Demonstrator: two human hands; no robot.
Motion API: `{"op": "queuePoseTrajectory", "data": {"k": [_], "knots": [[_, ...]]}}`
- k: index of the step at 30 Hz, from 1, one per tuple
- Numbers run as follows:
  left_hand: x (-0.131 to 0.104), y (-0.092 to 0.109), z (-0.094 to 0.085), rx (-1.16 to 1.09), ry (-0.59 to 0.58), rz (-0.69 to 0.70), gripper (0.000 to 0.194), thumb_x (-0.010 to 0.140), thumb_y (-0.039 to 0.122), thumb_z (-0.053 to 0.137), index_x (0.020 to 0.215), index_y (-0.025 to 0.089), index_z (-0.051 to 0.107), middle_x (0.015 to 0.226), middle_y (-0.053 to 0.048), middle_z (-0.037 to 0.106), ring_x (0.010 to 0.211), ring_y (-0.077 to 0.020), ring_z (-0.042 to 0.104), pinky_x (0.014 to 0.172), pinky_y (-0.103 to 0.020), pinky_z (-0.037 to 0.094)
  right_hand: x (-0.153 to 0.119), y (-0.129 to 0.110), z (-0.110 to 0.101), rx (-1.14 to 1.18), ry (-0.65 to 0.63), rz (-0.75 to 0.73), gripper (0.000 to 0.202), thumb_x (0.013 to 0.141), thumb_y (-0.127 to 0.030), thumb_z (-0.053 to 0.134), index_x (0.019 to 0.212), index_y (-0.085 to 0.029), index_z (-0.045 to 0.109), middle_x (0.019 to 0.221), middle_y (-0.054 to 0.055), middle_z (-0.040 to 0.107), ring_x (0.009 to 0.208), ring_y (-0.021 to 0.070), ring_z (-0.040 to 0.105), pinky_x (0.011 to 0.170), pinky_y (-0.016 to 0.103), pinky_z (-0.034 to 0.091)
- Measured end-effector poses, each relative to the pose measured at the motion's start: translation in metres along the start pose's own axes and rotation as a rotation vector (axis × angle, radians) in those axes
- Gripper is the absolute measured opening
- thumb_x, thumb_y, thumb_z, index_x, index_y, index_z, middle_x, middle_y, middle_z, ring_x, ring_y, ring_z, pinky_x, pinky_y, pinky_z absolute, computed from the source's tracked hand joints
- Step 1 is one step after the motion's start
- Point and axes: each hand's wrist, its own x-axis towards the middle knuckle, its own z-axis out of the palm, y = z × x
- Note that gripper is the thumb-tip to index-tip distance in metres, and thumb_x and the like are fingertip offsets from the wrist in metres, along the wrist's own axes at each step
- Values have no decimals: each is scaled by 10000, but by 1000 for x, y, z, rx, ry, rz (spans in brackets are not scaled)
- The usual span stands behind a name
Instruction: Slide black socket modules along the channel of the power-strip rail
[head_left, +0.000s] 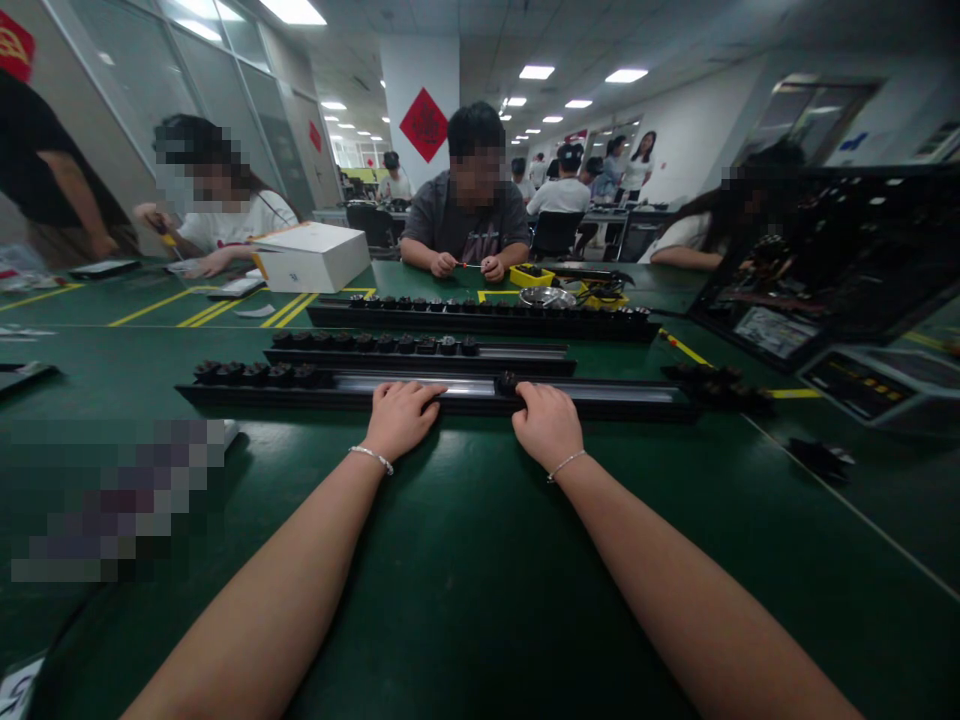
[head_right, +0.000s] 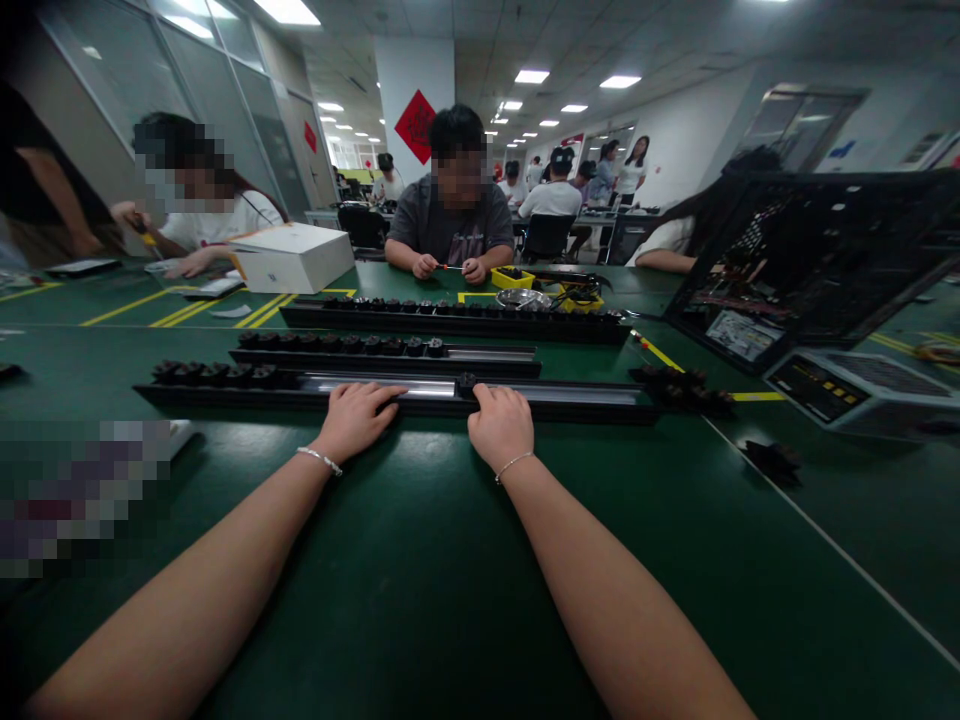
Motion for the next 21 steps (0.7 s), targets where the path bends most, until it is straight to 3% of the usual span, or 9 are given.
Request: {"op": "queuePoseTrajectory", "data": {"k": [14,21], "knots": [[0,1,-1,-16,-19,-15,347,885,373,387,1166,343,589,980,-20,671,967,-223,545,913,-419,294,1,-1,-6,-4,-79,10,328,813,-169,414,1077,-188,607,983,80,661,975,205,541,897,324,331],[0,1,-1,-13,-16,-12,348,884,370,390,1170,343,588,985,-22,669,973,-226,544,909,-419,295,1,1,-3,-18,-46,12,317,798,-163,415,1043,-190,615,942,73,663,931,204,551,865,318,331]]}}
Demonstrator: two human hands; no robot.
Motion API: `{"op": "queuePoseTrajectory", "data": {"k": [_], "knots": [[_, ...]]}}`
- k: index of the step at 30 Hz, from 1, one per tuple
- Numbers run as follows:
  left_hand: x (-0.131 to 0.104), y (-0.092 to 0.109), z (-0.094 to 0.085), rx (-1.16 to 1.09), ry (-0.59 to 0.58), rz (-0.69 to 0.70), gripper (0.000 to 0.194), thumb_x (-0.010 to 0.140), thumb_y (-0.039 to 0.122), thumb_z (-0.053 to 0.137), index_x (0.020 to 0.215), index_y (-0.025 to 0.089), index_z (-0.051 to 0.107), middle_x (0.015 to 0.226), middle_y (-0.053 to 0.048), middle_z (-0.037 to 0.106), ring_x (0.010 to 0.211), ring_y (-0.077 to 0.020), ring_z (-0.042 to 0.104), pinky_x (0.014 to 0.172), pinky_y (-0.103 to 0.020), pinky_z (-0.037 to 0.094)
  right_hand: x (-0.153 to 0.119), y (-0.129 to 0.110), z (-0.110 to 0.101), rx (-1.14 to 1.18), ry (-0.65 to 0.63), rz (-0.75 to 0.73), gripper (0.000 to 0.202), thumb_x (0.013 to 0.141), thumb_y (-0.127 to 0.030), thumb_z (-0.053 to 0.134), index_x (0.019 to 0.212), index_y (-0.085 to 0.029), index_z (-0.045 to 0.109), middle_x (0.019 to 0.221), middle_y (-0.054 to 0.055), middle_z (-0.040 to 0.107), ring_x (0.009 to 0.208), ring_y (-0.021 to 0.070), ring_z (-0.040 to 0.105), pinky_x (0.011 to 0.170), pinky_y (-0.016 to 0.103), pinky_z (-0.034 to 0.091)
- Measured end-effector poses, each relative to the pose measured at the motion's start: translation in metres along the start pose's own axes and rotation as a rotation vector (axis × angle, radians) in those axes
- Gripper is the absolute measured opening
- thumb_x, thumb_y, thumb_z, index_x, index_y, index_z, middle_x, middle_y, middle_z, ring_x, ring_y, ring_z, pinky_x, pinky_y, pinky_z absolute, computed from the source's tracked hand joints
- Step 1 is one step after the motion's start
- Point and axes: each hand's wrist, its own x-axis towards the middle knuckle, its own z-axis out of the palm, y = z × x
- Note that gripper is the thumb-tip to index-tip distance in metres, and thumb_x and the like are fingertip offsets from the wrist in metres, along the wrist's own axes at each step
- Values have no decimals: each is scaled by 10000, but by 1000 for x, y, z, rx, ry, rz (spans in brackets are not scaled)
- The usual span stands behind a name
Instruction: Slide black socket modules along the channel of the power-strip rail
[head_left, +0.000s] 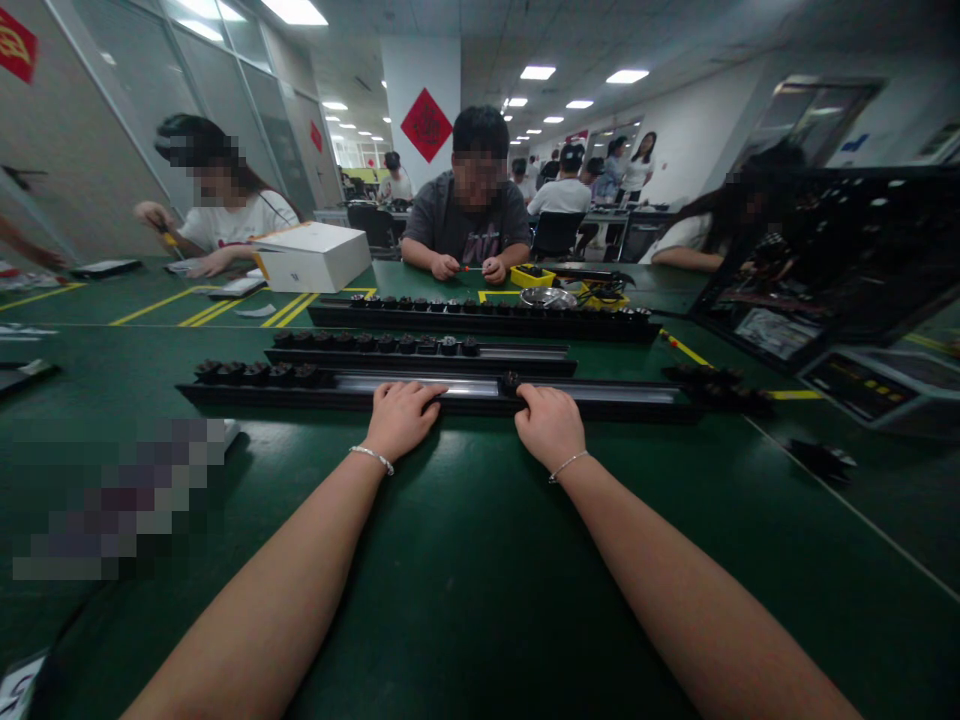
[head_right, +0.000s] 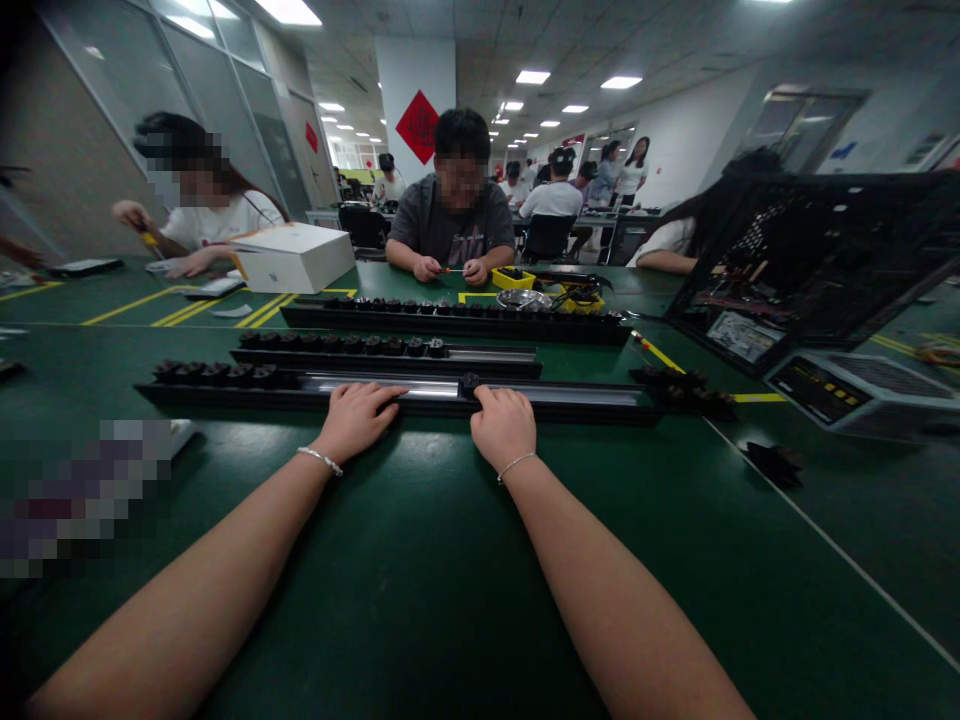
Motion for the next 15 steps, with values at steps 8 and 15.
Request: {"op": "queuePoseTrajectory", "data": {"k": [8,15], "knots": [[0,-1,1,5,15,10,348,886,367,389,1164,334,594,972,-22,668,957,-225,547,901,-419,297,0,3,2,4,21,5,312,797,-161,403,1021,-200,618,909,63,668,895,201,564,847,321,329],[0,0,0,-4,9,3,346,884,362,388,1161,336,594,983,-22,670,968,-223,545,911,-415,291,-2,1,1,21,33,63,316,808,-180,403,1039,-223,615,952,51,677,952,210,566,991,391,244]]}}
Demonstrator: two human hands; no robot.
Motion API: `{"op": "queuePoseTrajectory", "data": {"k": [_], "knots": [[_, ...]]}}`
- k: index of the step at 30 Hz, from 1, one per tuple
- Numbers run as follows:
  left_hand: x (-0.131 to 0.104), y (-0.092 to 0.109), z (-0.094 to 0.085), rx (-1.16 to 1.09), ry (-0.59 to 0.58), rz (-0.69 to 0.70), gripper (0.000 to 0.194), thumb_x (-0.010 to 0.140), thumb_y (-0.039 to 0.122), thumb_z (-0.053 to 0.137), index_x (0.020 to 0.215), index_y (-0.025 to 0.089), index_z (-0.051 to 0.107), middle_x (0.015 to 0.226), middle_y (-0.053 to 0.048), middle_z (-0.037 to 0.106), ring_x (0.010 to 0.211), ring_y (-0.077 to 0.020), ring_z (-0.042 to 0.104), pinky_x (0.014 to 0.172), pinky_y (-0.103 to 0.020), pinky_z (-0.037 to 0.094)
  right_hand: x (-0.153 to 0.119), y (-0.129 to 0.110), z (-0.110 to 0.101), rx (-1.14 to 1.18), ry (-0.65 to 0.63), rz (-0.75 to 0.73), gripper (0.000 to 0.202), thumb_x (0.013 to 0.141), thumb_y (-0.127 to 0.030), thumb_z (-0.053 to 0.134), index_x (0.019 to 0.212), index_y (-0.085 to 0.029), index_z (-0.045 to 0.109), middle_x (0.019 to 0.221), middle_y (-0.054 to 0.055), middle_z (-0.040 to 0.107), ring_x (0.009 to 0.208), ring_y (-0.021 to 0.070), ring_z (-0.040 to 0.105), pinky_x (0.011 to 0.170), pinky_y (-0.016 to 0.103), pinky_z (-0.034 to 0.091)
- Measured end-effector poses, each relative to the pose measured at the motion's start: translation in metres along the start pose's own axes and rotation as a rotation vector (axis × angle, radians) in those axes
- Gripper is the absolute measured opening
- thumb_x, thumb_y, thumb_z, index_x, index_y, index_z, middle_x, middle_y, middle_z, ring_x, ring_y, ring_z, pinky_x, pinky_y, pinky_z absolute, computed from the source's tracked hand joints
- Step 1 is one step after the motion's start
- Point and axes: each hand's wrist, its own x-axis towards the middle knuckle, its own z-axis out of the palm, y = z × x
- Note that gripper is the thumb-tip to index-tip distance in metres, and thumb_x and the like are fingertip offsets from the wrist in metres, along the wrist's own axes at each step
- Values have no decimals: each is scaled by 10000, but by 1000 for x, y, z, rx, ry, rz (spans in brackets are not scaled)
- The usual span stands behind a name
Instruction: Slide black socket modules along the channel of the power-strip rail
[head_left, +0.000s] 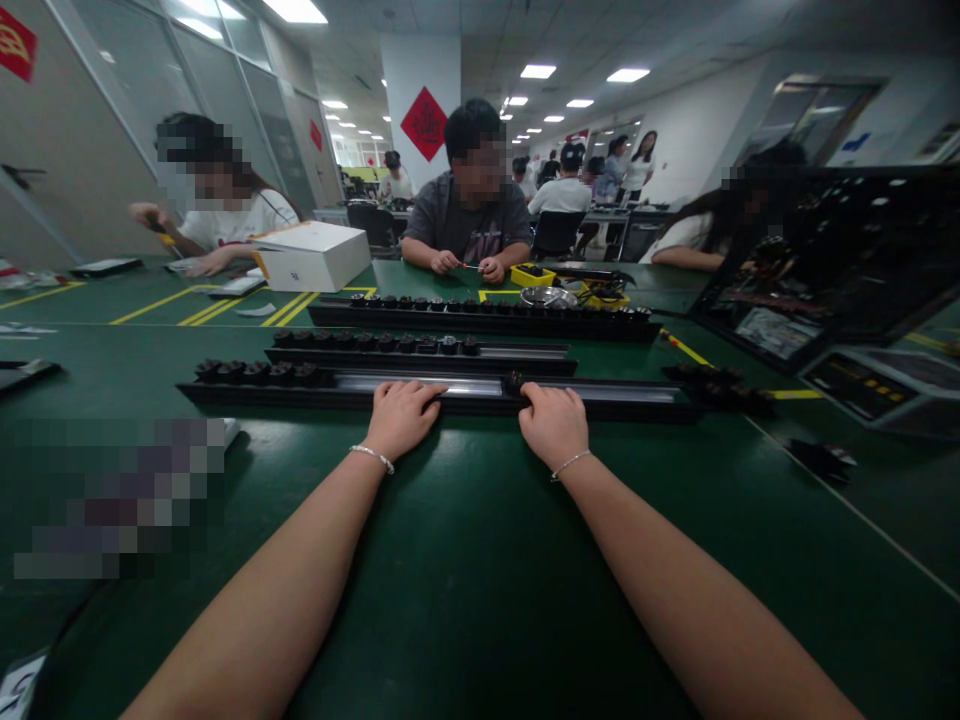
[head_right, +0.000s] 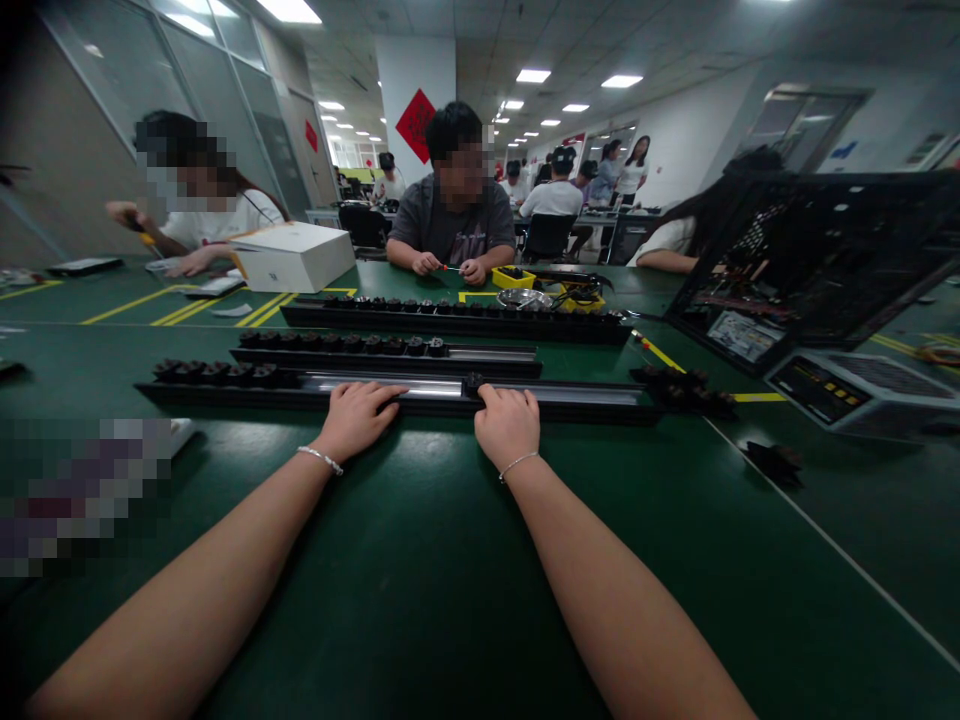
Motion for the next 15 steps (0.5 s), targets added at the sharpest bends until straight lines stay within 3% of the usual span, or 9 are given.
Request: {"op": "queuePoseTrajectory", "data": {"k": [15], "knots": [[0,-1,0,-4,-6,-1,349,879,367,396,1170,341,587,976,-25,670,965,-230,546,908,-425,294,2,2,-3,-57,-4,14,279,819,-178,396,978,-200,624,888,62,676,874,204,579,844,328,328]]}}
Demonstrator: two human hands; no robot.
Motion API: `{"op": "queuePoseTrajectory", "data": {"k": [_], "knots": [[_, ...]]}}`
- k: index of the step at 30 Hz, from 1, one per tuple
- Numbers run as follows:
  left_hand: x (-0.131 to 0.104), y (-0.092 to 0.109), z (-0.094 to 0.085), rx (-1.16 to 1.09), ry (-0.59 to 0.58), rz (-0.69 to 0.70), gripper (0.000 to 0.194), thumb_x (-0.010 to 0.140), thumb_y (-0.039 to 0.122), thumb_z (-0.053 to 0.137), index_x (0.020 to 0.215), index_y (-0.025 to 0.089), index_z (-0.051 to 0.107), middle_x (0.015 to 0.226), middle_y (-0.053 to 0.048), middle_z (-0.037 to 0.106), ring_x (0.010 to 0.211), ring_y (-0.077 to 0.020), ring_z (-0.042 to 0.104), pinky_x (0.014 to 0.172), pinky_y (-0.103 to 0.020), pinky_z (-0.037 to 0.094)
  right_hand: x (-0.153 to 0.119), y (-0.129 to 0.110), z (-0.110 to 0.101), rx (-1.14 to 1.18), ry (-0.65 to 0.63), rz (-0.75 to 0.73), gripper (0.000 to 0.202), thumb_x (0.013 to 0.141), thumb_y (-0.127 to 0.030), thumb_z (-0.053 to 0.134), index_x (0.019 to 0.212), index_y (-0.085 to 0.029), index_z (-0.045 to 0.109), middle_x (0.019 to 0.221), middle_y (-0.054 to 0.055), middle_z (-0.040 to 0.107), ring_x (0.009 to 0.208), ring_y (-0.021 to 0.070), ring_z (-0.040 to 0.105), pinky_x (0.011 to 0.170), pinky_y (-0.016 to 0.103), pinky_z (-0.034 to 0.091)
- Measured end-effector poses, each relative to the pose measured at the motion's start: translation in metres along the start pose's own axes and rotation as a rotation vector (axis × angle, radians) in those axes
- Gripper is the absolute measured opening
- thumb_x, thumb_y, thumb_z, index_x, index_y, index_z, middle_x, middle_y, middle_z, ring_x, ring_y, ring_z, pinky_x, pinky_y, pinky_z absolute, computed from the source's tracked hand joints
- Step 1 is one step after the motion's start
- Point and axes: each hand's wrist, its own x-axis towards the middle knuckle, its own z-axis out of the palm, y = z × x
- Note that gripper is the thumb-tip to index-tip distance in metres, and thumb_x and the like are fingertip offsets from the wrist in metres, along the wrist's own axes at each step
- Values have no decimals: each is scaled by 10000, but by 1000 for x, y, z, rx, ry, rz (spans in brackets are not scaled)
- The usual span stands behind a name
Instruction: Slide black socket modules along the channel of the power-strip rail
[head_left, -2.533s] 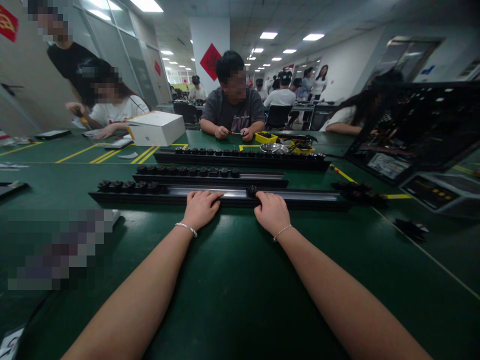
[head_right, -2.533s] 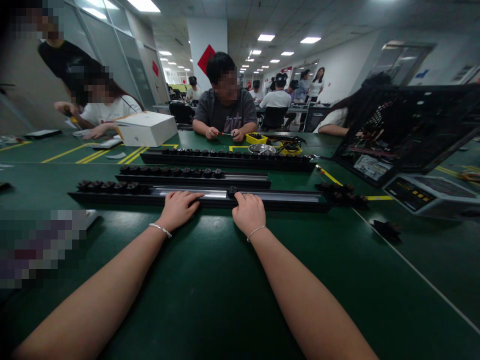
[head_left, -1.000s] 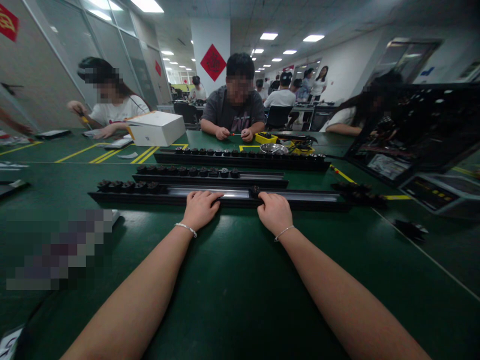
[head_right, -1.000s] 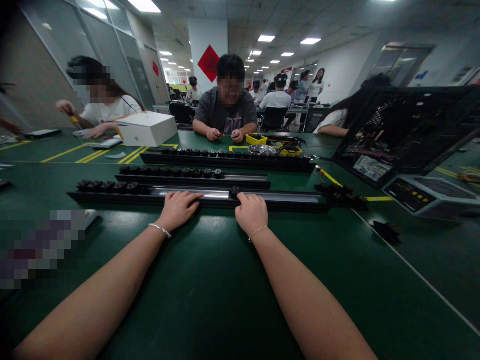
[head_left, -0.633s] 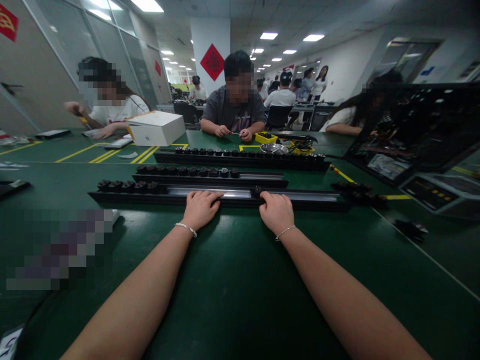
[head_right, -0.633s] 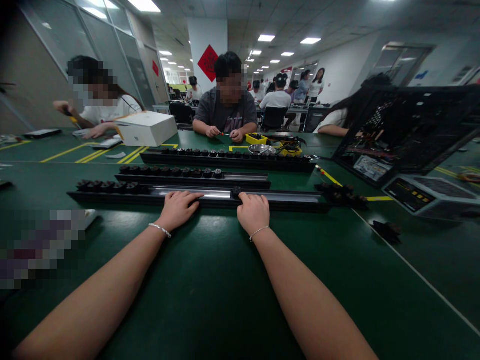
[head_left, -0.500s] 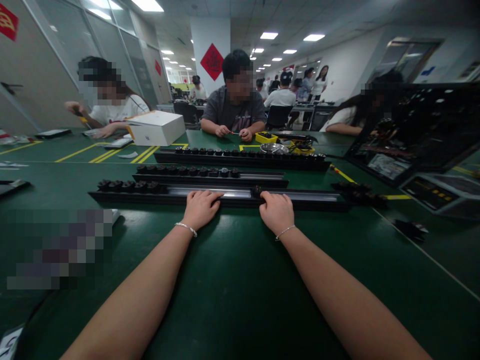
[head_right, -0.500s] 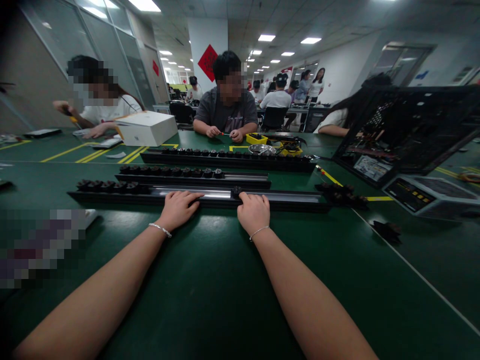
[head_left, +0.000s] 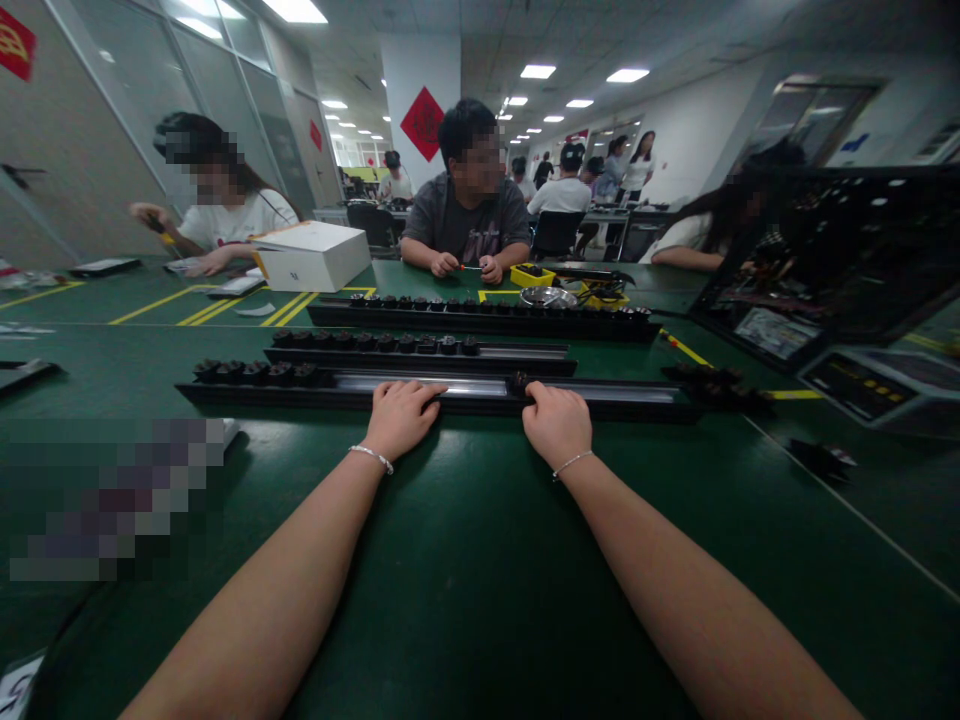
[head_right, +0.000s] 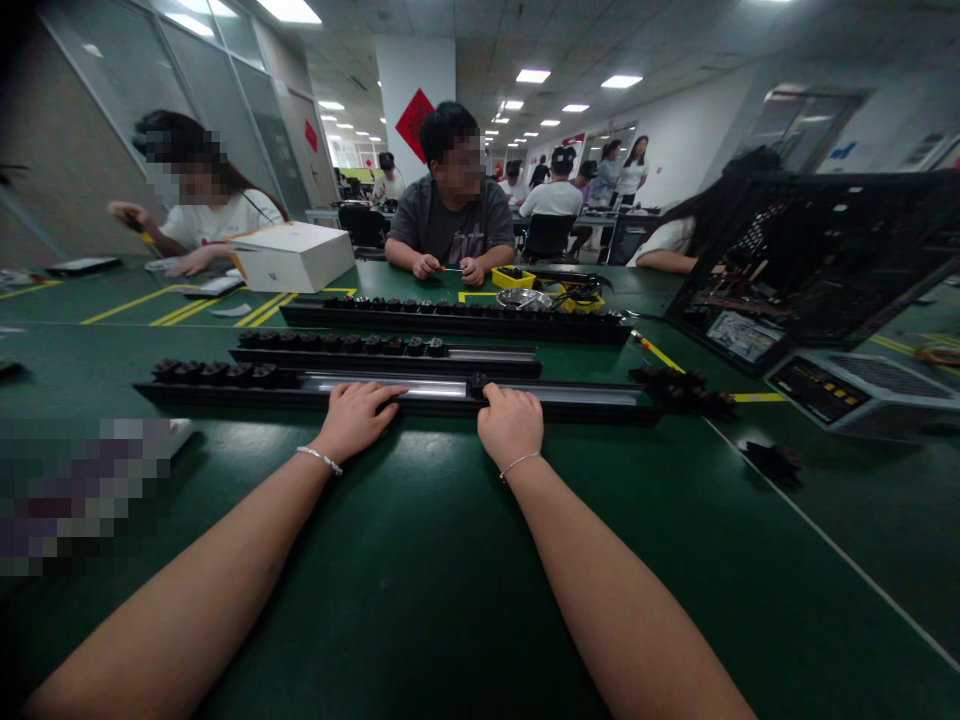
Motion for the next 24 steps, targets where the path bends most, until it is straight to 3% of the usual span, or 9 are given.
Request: {"op": "queuePoseTrajectory", "data": {"k": [7,11,15,24], "knots": [[0,1,0,7,-6,-10,346,881,373,394,1167,347,586,982,-22,673,977,-226,545,916,-419,291,1,-1,0,28,21,42,238,817,-214,409,938,-185,612,869,67,663,845,208,573,809,324,341],[0,1,1,12,2,-8,340,881,370,396,1158,347,591,979,-19,672,969,-225,549,912,-420,293,8,-2,3,146,102,97,344,851,-357,431,1077,-136,568,998,112,650,966,234,553,849,336,351],[0,1,1,8,7,-13,334,877,366,403,1148,349,599,969,-15,672,964,-224,551,911,-422,293,17,-2,11,218,102,91,430,857,-426,445,1183,-166,547,1149,110,620,1114,247,497,982,405,274],[1,2,2,10,18,-12,334,874,360,402,1133,342,612,961,-20,668,957,-228,551,909,-427,291,17,-4,15,239,69,145,388,869,-416,422,1136,-191,591,1159,102,625,1162,245,472,1037,477,186]]}}
